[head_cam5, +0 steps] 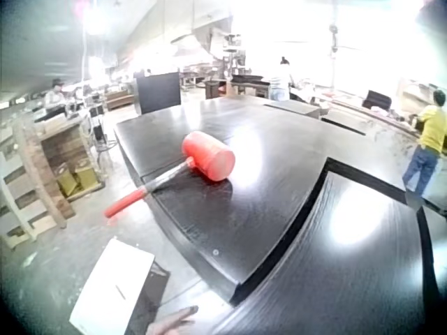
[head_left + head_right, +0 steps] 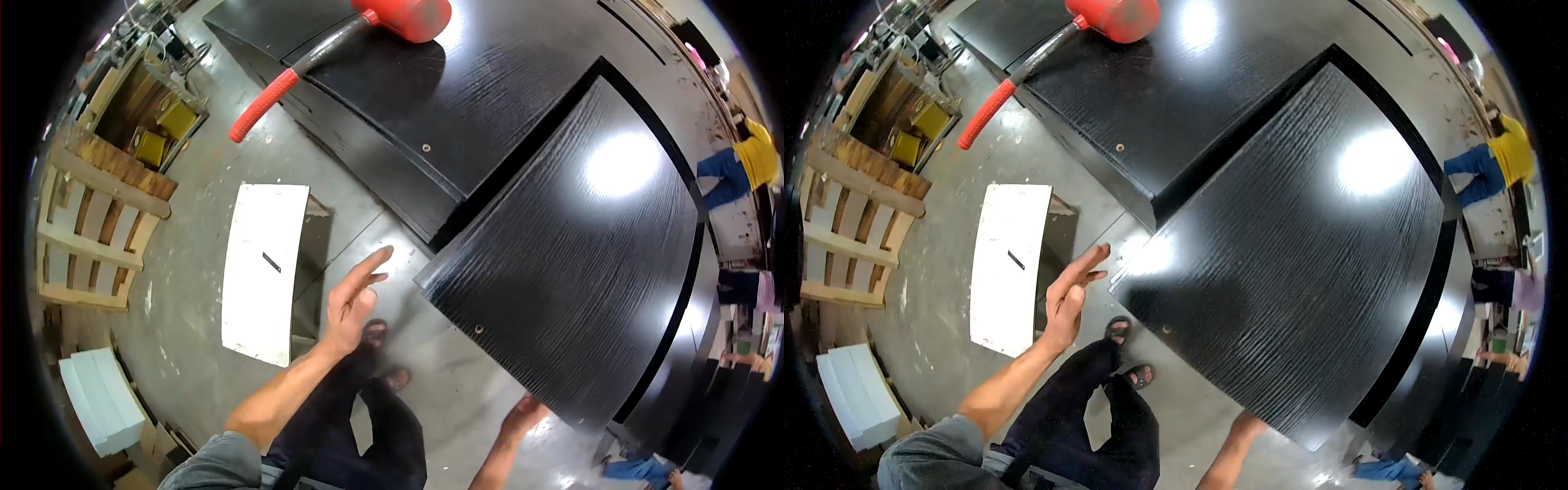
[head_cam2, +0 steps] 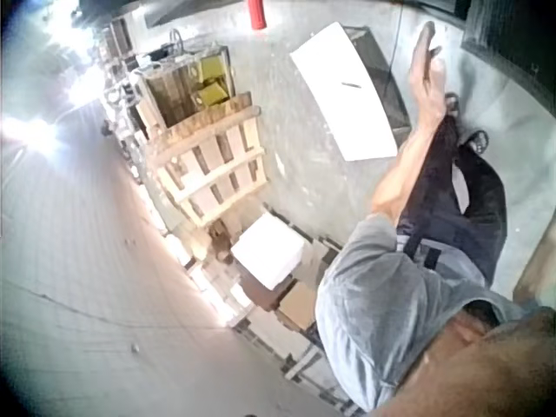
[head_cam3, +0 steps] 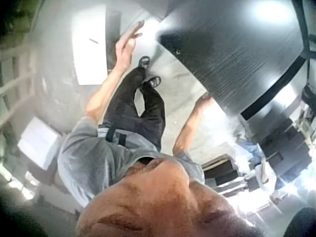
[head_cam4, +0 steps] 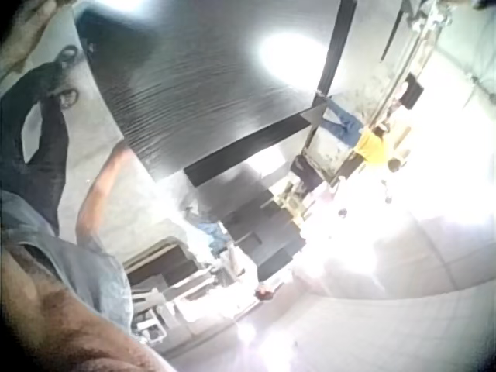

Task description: Stacking and aligning large black wooden panels using a rubber mallet in a furniture factory.

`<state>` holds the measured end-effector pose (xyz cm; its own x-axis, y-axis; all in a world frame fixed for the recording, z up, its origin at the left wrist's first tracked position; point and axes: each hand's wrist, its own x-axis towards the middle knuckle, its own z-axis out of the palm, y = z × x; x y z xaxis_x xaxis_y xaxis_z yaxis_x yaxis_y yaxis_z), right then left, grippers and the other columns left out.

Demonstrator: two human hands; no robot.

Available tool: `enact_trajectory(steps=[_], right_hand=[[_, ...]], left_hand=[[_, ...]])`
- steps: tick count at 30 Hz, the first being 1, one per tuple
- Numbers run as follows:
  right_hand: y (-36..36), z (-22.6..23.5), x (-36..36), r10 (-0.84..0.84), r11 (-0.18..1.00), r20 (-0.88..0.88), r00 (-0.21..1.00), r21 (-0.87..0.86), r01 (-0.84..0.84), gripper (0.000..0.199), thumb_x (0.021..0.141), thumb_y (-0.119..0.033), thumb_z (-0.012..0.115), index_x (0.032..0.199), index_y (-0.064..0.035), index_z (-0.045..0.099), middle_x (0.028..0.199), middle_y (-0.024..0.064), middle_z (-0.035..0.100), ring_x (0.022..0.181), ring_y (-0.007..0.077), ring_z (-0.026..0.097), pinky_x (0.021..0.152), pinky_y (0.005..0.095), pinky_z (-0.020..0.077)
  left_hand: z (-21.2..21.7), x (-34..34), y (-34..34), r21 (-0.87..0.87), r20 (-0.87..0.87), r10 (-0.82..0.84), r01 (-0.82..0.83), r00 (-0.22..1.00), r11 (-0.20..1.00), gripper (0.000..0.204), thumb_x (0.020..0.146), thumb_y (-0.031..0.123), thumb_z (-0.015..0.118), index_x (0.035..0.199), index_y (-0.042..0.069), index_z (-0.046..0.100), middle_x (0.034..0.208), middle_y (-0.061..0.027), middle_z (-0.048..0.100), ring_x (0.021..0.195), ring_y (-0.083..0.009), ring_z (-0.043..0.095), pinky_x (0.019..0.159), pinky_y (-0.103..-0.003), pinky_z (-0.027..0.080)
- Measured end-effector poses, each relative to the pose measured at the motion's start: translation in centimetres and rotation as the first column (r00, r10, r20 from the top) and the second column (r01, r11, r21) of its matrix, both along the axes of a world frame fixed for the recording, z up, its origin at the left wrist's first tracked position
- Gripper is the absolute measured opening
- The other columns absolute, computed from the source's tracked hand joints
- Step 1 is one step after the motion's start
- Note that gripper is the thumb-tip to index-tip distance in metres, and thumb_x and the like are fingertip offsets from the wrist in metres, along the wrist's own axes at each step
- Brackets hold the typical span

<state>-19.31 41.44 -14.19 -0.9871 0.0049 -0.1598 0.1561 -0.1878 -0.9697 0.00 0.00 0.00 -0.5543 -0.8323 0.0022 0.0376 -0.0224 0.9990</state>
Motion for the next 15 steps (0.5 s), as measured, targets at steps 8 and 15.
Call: enact_trajectory(steps=[8,15], right_hand=[[-6.5,10.0,-0.4,0.114,0.955,-0.634,0.765,-0.141,-0.26,0.059,0.103,-0.045,0.039,0.144,-0.0027,0.042,0.15,0.0147,0.041,0.133,0.027,0.043,0.117,0.0446,0.0275],[-11.4,7.5,-1.0,-0.036,0.992,-0.804,0.594,0.045,0.121,0.058,0.103,-0.044,0.038,0.137,0.0031,0.045,0.14,0.0195,0.046,0.126,0.0301,0.047,0.105,0.0442,0.0403]], left_hand=[[-1.3,-4.9,-1.4,-0.521,-0.319,-0.382,0.176,0.867,0.835,0.098,0.079,0.036,0.079,0.15,-0.007,0.026,0.151,-0.0289,0.035,0.141,-0.0384,0.037,0.114,-0.043,0.032],[-2.2,-7.7,-3.1,-0.669,-0.461,-0.483,0.067,0.744,0.74,0.093,0.078,0.017,0.08,0.148,-0.01,0.026,0.152,-0.0291,0.033,0.141,-0.0398,0.037,0.115,-0.044,0.03]])
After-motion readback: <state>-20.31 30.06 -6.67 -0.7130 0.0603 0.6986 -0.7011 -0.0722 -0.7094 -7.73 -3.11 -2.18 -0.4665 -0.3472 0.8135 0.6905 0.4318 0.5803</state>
